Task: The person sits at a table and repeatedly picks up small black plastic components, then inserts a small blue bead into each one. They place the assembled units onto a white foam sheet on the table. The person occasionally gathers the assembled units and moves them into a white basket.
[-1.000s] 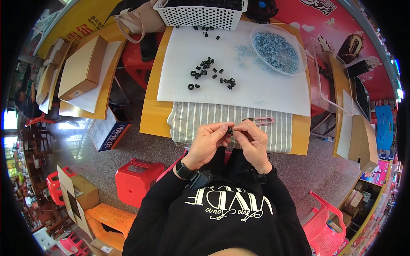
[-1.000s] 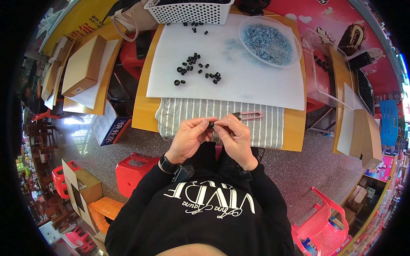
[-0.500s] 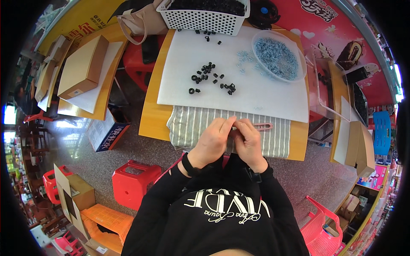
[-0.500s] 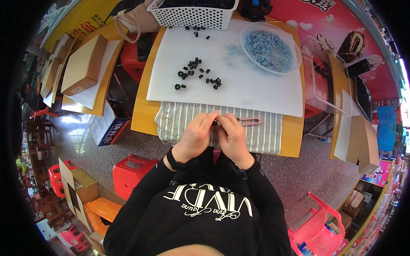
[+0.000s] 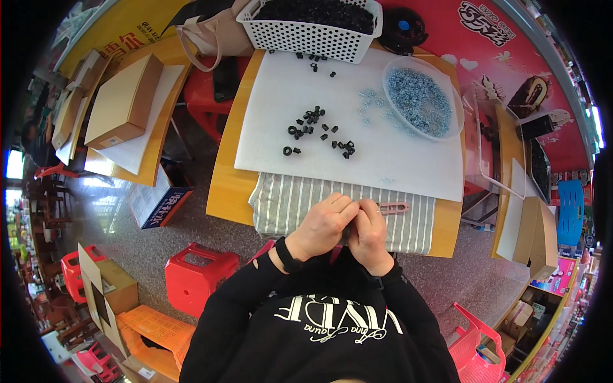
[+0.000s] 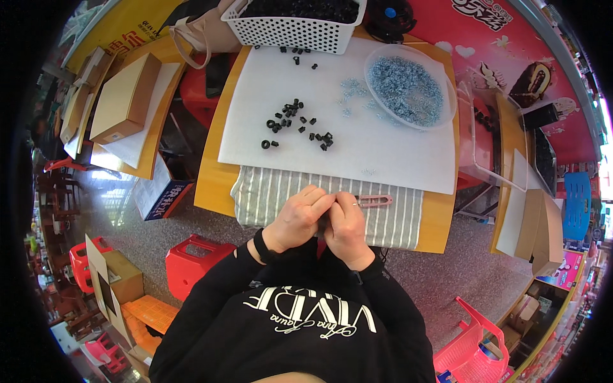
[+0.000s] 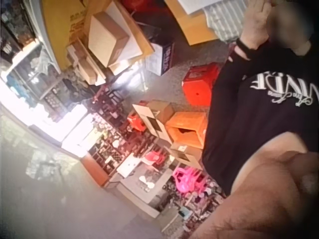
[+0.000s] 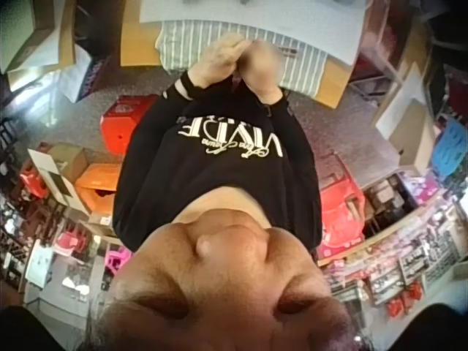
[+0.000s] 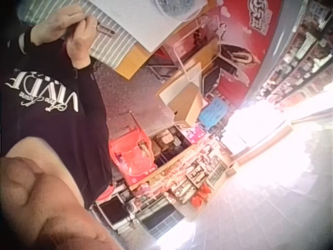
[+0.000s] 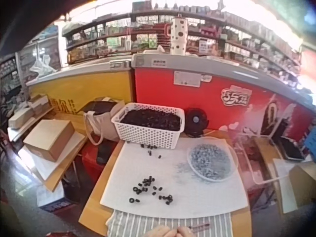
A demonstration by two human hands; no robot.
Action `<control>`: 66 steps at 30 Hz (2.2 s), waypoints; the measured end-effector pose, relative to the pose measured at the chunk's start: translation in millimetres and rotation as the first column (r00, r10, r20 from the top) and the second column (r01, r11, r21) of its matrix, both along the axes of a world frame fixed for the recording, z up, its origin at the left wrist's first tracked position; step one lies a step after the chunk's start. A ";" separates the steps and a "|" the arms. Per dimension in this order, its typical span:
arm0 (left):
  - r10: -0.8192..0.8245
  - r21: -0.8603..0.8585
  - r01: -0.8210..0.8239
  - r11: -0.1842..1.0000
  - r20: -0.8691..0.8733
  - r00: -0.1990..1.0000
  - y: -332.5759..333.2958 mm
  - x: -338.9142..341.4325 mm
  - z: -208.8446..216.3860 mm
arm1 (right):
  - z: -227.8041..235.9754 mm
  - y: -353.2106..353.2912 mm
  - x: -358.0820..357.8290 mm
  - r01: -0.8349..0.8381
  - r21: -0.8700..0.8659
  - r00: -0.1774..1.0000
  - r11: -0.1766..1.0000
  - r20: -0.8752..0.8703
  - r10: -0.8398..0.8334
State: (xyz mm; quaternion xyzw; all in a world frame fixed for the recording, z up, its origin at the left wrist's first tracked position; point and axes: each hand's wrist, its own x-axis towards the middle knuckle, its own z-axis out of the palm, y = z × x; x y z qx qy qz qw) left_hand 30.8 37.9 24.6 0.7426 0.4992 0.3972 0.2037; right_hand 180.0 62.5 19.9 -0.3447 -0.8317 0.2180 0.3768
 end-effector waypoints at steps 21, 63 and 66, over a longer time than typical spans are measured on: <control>0.438 -0.401 0.460 0.792 0.899 0.028 -7.5 -24.5 0.7 | 27.8 1.1 -14.2 -0.069 -0.332 0.949 0.941 -0.313 -0.041; 0.500 -0.358 0.458 0.814 0.832 -0.239 -26.2 -36.3 -2.5 | 31.8 10.9 -22.8 0.106 0.090 0.955 0.990 0.267 -0.126; 0.532 -0.392 0.460 0.797 0.816 -0.226 -27.1 -37.0 -2.0 | 21.6 15.5 -25.0 0.099 0.076 0.909 0.992 0.400 -0.121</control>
